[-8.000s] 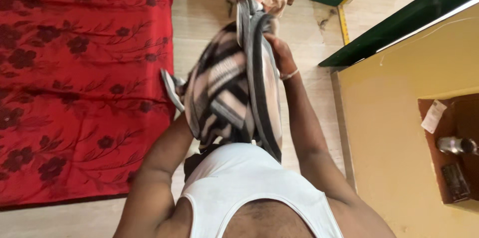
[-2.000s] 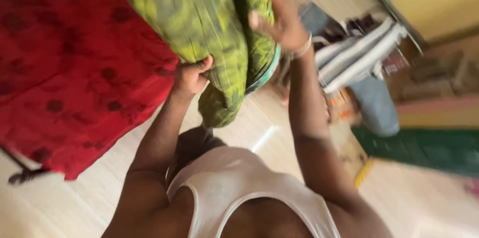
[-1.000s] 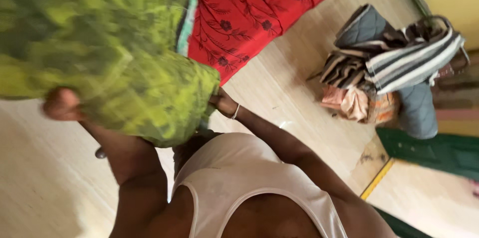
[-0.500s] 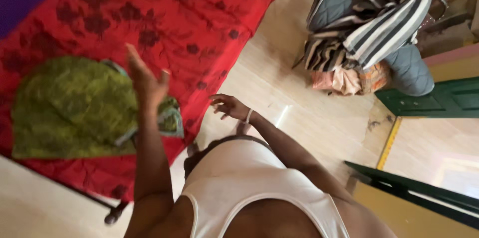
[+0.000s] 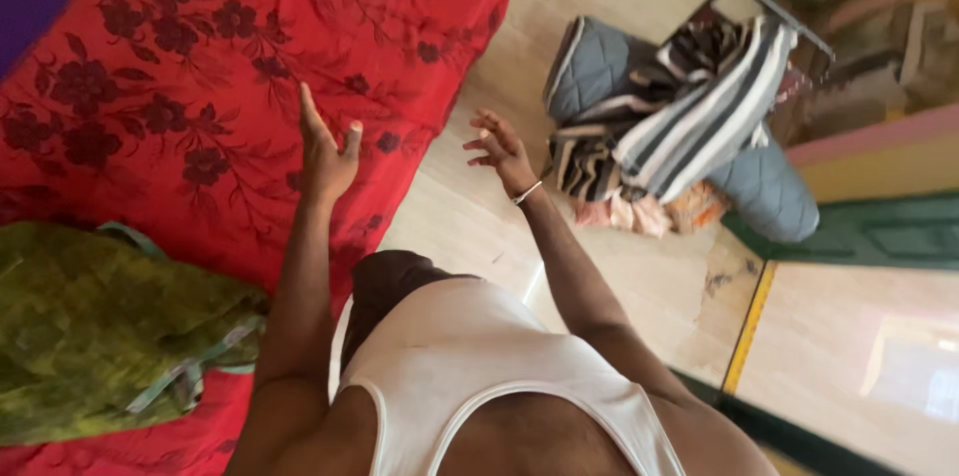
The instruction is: The person folds a blue patterned quilt, a green fabric item, and a striped blanket on a bed, then gathers them and places them on a chair before smoothing a red floral bedspread.
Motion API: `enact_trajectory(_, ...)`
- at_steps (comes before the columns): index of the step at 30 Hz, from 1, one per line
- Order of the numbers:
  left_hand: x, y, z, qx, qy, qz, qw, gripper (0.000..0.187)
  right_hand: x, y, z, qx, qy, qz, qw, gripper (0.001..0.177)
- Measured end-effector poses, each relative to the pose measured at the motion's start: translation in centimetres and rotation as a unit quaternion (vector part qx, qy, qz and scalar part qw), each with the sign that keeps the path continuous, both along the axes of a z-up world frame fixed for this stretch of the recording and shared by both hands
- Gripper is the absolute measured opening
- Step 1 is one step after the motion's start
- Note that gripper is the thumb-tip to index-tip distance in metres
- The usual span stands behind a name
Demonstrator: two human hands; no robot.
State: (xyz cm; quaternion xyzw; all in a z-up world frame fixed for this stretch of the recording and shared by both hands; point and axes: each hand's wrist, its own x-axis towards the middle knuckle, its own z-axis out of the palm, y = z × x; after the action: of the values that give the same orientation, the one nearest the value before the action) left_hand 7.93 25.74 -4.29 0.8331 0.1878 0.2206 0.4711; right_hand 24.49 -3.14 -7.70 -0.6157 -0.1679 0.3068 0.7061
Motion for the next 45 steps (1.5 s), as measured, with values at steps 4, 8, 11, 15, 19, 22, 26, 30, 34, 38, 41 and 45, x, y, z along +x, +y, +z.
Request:
enact_trajectory(4, 4.7, 3.0, -1.4, 0.001, 0.033, -0.001, 0.999, 0.085, 6.8, 4.9, -0.5, 0.038, 0.038, -0.018, 0.998, 0.058)
enact_trajectory(8, 10.0, 9.4, -8.1, 0.088, 0.04, 0.014, 0.995, 0.085, 14.4, 9.9, -3.6, 0.034, 0.051, -0.02, 0.998, 0.058)
enact_trajectory(11, 14.5, 14.3, -12.2, 0.086, 0.084, 0.008, 0.993, 0.082, 19.0, 11.7, -4.8, -0.014, 0.064, -0.034, 0.997, 0.059)
enact_trajectory(15, 21.4, 20.3, -12.8, 0.09, 0.088, 0.017, 0.992, 0.078, 30.3, 14.4, -3.8, -0.003, 0.079, -0.039, 0.996, 0.06)
enact_trajectory(19, 24.9, 19.9, -10.8, -0.002, 0.032, 0.046, 0.998, 0.059, 36.8, 16.1, -5.2, -0.002, 0.023, -0.088, 0.996, 0.053)
enact_trajectory(22, 30.1, 19.5, -8.1, -0.033, -0.001, 0.058, 0.998, 0.061, 43.0, 19.6, -5.3, -0.041, 0.024, -0.066, 0.997, 0.048)
enact_trajectory(26, 36.8, 19.3, -7.8, 0.185, 0.017, 0.049, 0.981, 0.057, 49.4, 23.1, -7.6, 0.005, 0.135, 0.001, 0.991, 0.038)
enact_trajectory(30, 42.9, 18.1, -6.1, 0.251, 0.02, 0.093, 0.963, 0.052, 59.3, 30.3, -7.0, -0.064, 0.24, 0.07, 0.966, 0.037)
enact_trajectory(34, 49.6, 16.2, -7.0, 0.121, 0.101, 0.142, 0.977, 0.029, 66.4, 35.5, -9.3, -0.006, 0.202, 0.269, 0.942, 0.034)
enact_trajectory(38, 55.3, 11.5, -9.2, 0.168, 0.179, 0.187, 0.951, 0.018, 70.2, 39.4, -9.3, -0.204, 0.079, 0.355, 0.909, 0.061)
enact_trajectory(41, 57.8, 8.7, -11.3, 0.171, 0.225, 0.127, 0.951, 0.018, 71.9, 40.8, -10.9, -0.214, 0.066, 0.457, 0.861, 0.066)
enact_trajectory(45, 60.3, 5.9, -12.5, 0.157, 0.251, 0.224, 0.929, 0.027, 70.1, 41.7, -11.9, -0.235, -0.002, 0.495, 0.836, 0.069)
